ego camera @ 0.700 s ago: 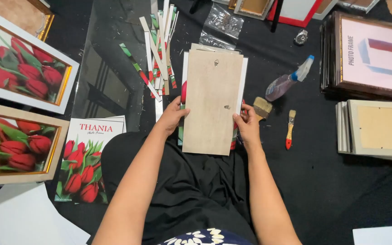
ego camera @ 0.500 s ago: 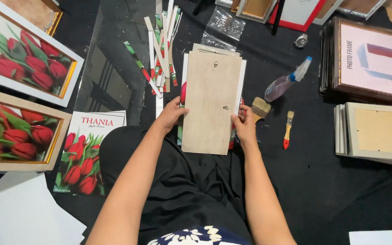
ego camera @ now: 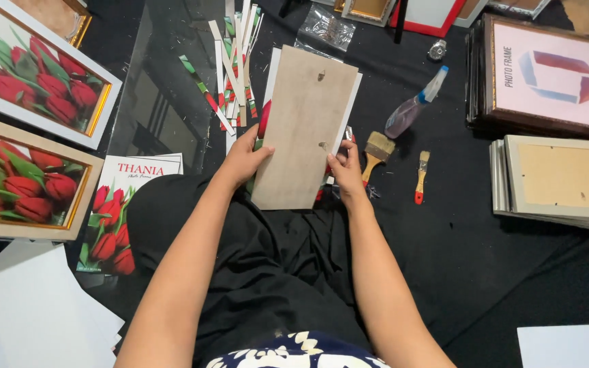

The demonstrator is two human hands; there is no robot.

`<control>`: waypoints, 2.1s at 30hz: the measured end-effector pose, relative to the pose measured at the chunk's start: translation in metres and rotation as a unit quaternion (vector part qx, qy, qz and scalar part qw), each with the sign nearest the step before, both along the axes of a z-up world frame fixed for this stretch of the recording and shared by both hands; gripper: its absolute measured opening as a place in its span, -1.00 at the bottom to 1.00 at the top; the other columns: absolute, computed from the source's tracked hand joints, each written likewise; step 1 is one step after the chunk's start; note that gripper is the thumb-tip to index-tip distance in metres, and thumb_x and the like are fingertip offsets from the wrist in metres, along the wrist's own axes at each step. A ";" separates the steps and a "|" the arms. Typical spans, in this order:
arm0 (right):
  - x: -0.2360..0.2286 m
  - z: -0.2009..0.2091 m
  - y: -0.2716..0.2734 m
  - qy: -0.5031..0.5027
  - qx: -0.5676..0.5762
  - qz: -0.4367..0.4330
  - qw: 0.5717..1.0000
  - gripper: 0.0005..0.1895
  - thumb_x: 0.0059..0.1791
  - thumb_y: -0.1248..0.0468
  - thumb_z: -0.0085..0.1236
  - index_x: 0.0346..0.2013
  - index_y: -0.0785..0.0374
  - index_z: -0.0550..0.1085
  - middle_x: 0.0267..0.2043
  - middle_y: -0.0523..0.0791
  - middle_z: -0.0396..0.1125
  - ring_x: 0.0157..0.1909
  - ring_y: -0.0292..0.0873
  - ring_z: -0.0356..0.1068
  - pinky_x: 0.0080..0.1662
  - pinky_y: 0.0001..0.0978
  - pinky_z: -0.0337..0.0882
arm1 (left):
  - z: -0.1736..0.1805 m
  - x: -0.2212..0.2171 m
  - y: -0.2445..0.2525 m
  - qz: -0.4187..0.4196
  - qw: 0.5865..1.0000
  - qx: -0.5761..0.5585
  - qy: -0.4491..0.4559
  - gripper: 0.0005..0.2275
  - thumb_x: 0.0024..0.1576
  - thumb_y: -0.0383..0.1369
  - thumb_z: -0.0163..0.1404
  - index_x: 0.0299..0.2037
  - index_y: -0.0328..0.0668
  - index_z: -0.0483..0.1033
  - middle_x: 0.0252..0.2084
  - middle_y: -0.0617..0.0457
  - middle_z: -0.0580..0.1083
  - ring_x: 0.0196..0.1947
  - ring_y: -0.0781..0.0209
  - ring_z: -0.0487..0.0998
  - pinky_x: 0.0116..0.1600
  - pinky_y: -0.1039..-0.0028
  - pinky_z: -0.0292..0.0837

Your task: Cutting thin strips of paper using a utility knife and a wooden board as a straight-edge guide.

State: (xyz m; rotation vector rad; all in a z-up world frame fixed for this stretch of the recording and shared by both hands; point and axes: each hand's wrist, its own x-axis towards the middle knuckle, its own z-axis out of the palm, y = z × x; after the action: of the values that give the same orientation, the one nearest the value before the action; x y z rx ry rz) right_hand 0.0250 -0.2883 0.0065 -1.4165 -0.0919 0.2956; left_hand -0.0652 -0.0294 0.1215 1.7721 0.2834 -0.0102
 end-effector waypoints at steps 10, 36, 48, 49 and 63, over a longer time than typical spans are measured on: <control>0.096 -0.108 -0.023 -0.083 -0.339 -0.023 0.937 -0.42 -0.12 0.09 0.35 0.19 -0.12 0.40 0.02 0.01 0.45 0.10 0.08 0.44 0.03 -0.05 0.46 | 0.091 -0.022 -0.015 0.033 0.931 0.363 -0.022 -0.63 0.25 -0.27 -0.13 0.25 0.45 0.33 -0.17 -0.11 0.58 -0.10 -0.36 0.60 0.07 -0.06 0.49; 0.002 0.023 0.114 -0.032 -0.435 0.088 0.895 -0.51 0.15 -0.01 -0.27 0.27 0.17 0.29 -0.10 0.40 0.41 0.06 0.53 0.36 0.09 0.34 0.32 | 0.018 -0.009 0.246 0.315 0.906 0.264 0.102 -0.51 0.18 -0.39 -0.09 0.38 -0.07 0.30 0.17 -0.43 0.44 0.14 -0.49 0.46 0.20 -0.22 0.35; 0.034 0.013 0.382 -0.121 -0.367 0.276 0.880 -0.40 0.12 0.33 -0.36 0.49 0.08 -0.03 0.43 0.20 0.09 0.41 0.29 0.13 0.37 0.17 0.15 | 0.007 0.034 0.235 0.537 0.840 0.052 0.063 -0.49 0.26 -0.28 -0.13 0.44 -0.18 0.17 0.32 -0.31 0.36 0.30 -0.29 0.38 0.33 -0.10 0.32; 0.043 -0.011 0.384 -0.120 -0.370 0.279 0.878 -0.40 0.12 0.33 -0.36 0.49 0.08 -0.03 0.43 0.20 0.09 0.41 0.29 0.13 0.37 0.17 0.15 | 0.001 0.031 0.241 0.538 0.839 0.049 0.066 -0.49 0.26 -0.28 -0.13 0.44 -0.18 0.17 0.32 -0.31 0.36 0.30 -0.29 0.38 0.33 -0.10 0.32; 0.064 -0.026 0.393 -0.080 -0.400 0.158 0.899 -0.39 0.15 0.24 -0.35 0.51 -0.09 -0.12 0.40 0.21 0.14 0.30 0.33 0.26 0.25 0.18 0.26 | -0.027 0.042 0.283 0.479 0.873 0.045 0.081 -0.50 0.23 -0.38 -0.07 0.40 -0.31 0.21 0.27 -0.40 0.38 0.29 -0.34 0.37 0.31 -0.12 0.33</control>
State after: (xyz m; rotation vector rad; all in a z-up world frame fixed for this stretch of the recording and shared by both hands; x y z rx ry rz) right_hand 0.0885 0.1043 -0.0192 -2.2531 -0.3702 0.5201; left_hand -0.0231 0.2532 0.0946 1.5529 1.2770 0.5742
